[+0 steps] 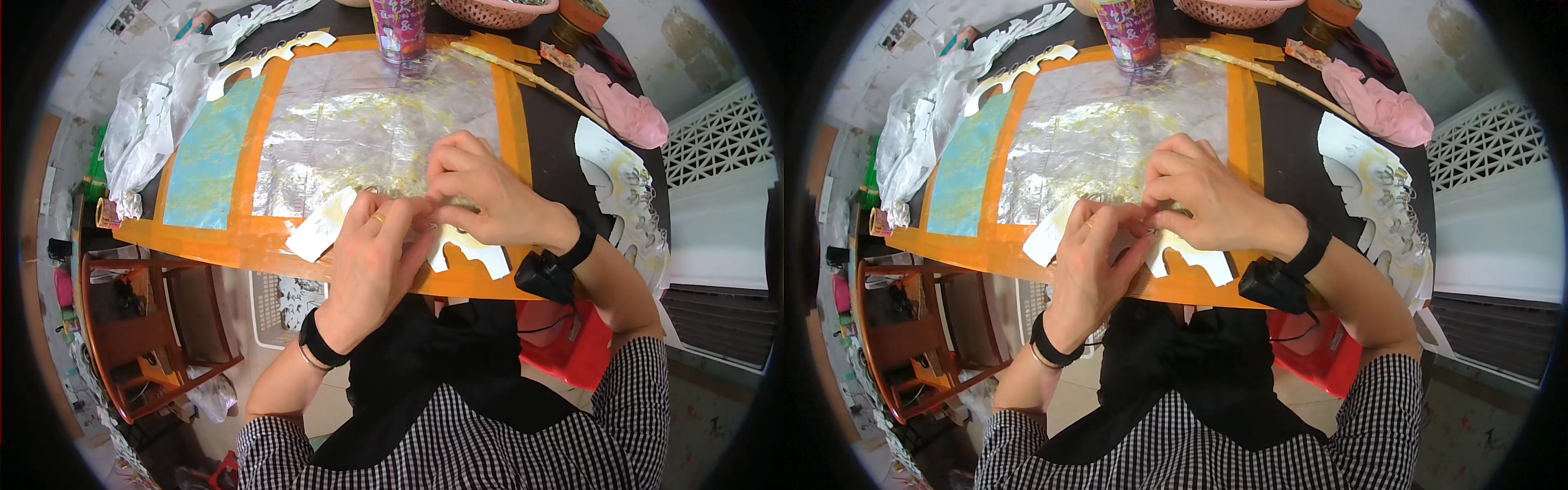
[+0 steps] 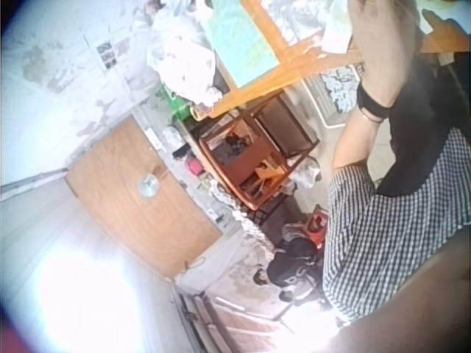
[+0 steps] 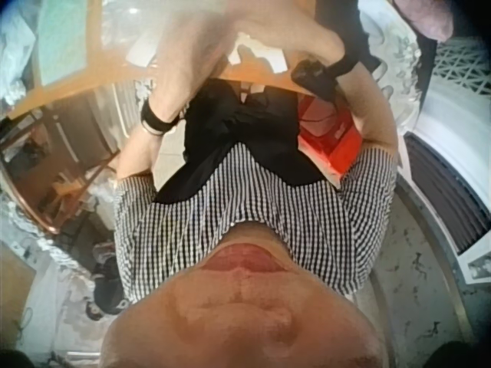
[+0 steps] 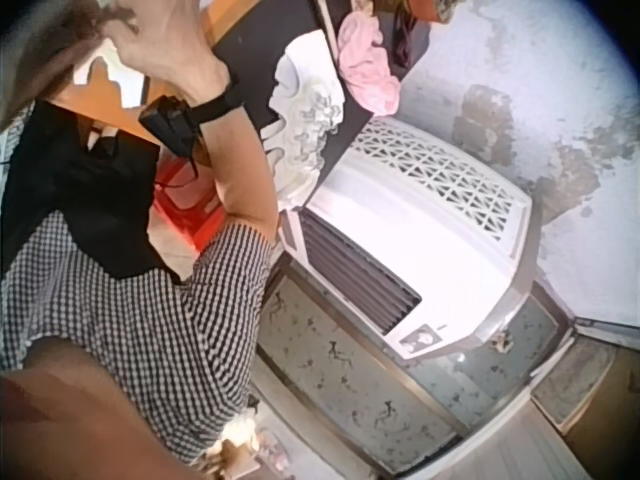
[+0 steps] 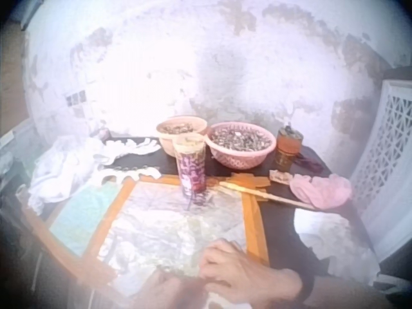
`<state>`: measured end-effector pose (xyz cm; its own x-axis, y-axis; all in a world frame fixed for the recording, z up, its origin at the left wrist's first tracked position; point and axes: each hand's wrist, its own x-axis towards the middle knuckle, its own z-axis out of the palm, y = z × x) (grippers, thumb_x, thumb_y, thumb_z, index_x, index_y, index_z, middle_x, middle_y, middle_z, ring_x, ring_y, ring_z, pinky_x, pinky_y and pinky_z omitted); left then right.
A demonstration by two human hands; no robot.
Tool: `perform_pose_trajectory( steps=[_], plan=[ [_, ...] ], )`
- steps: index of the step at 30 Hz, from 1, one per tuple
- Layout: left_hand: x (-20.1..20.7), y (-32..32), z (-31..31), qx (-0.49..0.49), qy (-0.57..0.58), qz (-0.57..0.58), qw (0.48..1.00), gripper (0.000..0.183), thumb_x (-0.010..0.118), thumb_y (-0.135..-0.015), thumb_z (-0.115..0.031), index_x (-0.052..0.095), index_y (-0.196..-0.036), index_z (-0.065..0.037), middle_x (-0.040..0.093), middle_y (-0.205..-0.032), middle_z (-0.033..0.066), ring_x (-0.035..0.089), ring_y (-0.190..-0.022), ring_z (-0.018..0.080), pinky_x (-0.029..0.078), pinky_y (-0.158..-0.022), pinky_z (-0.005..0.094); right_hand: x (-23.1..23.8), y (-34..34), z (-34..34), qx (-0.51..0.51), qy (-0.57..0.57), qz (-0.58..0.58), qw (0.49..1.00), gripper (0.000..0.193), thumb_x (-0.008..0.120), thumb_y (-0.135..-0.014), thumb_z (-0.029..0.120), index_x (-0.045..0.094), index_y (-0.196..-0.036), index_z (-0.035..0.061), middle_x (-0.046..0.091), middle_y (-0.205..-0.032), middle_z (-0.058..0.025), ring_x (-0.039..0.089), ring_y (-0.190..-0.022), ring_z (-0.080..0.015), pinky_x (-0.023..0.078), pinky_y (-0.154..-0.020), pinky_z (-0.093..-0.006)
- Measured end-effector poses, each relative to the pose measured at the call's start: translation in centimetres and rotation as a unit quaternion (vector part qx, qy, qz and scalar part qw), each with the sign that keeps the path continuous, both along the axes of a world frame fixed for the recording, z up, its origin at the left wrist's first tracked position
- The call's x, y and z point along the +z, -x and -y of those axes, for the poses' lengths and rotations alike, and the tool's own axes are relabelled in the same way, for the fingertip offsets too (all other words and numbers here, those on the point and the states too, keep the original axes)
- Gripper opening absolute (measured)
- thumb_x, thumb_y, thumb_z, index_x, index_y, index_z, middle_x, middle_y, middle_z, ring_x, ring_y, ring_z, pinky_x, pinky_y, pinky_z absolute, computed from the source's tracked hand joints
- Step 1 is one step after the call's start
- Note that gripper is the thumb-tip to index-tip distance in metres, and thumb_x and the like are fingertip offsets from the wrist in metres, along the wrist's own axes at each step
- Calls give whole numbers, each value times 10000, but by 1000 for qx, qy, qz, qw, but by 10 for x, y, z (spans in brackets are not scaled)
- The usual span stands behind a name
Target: Manually insert metal loops into leather shoe components.
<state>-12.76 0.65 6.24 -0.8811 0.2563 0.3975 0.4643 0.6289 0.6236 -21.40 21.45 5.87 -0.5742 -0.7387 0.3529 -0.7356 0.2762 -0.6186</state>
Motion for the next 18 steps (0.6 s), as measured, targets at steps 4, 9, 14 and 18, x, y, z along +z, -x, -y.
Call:
perform_pose_trajectory(
  steps=[4,9,14,18],
  plan=[
    [-5,-7,-3,39,67,-54,996,284,776,-850,-9,680,-1112,-63,700,-945,57,604,-958,292,512,-825,397,1,1,-1,19,-5,7,1000,108,771,-851,89,678,-892,52,565,-1039,-59,490,-1172,-303,397,-1034,-430],
    [-9,-14,-13,92,111,-80,986,241,749,-873,-15,686,-1102,-56,671,-979,74,588,-938,313,498,-829,408,-2,4,-4,32,8,6,999,97,773,-864,107,698,-914,72,565,-1022,-46,500,-1178,-289,393,-1041,-436],
    [-7,-16,-14,98,95,-63,989,164,749,-870,-10,715,-1022,-63,669,-978,77,584,-949,311,501,-825,425,-2,4,-6,44,10,-22,999,89,759,-883,148,700,-906,86,572,-1029,-38,518,-1133,-264,377,-1017,-433],
    [-15,-15,-7,71,78,-72,992,155,771,-828,7,726,-958,-64,692,-1013,60,602,-1016,306,513,-843,427,-3,5,-6,45,12,-35,998,76,747,-885,146,694,-893,92,570,-1014,-33,526,-1117,-255,380,-996,-427]
  ],
)
